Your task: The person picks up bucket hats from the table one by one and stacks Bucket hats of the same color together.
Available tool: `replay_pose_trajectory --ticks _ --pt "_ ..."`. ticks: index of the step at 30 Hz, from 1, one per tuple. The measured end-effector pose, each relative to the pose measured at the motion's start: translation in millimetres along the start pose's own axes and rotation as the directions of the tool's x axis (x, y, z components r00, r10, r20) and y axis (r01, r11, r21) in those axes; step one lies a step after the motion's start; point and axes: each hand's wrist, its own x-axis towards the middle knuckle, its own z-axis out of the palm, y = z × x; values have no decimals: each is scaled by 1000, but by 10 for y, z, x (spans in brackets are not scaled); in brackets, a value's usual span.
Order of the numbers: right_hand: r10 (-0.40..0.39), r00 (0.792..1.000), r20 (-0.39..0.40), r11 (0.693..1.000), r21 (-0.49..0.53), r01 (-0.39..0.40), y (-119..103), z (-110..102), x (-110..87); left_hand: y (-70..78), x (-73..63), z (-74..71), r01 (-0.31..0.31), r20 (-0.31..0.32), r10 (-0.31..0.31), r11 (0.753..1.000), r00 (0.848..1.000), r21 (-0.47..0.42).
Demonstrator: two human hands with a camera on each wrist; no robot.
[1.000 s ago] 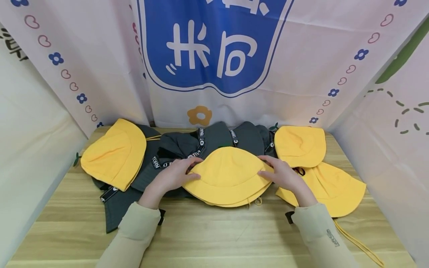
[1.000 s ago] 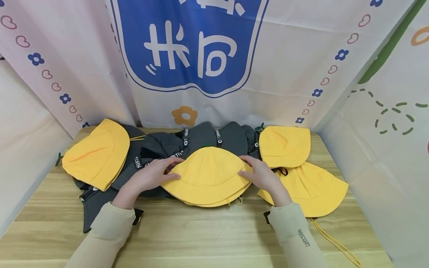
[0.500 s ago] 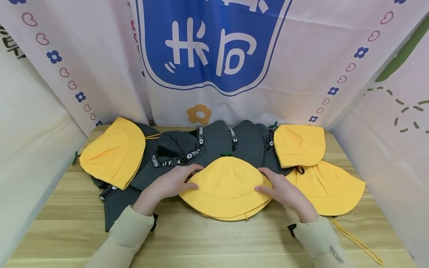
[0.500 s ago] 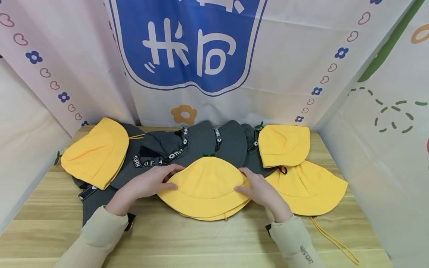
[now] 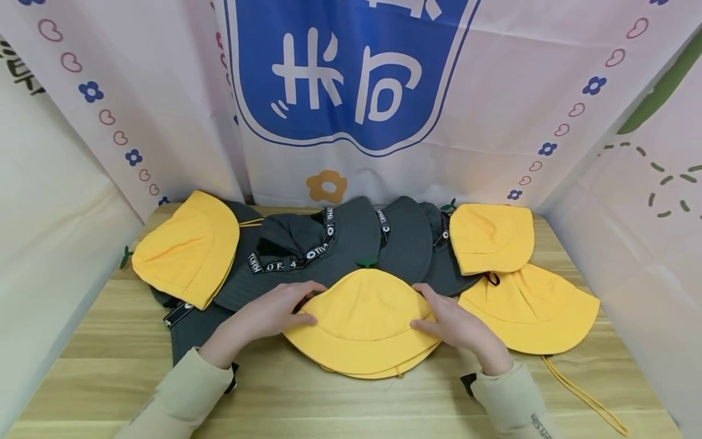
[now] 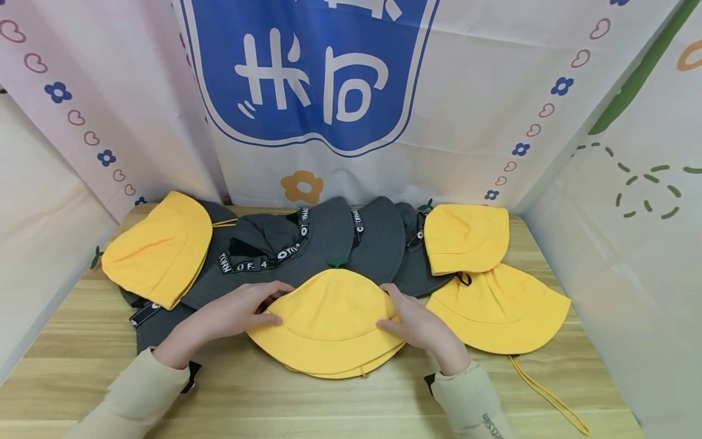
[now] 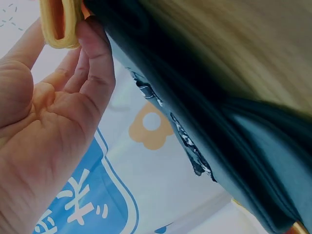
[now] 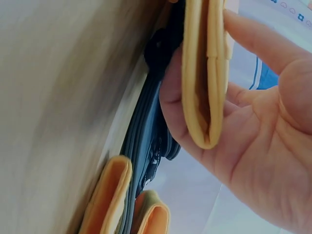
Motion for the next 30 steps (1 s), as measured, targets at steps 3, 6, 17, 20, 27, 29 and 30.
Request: replay_pose_trajectory --ticks 3,6,17,20,27,29,30 --pt "-11 1000 -1 1000 -3 11 -3 19 -6 -22 -41 -2 -34 -14 35 999 999 8" --pt "-20 1000 -2 1000 -6 20 -13 23 -15 -61 -86 -19 -53 -42 53 999 998 3" --pt "-109 994 -12 994 -20 108 -1 29 -37 -547 -274 -257 28 -371 -14 999 928 33" --pt "-116 993 -19 993 -30 116 16 38 -28 -676 -354 -386 98 -438 -82 995 895 16" --pt "-118 993 -12 993 -21 117 26 51 -16 -1025 -574 -744 235 -484 -220 971 847 -31" --pt "-111 994 -5 994 -11 111 31 53 -13 -1168 -615 -819 268 -478 -253 963 841 -38" --pt "-108 994 -1 994 -7 108 32 54 -11 -1236 -635 -852 284 -474 -270 958 838 -42"
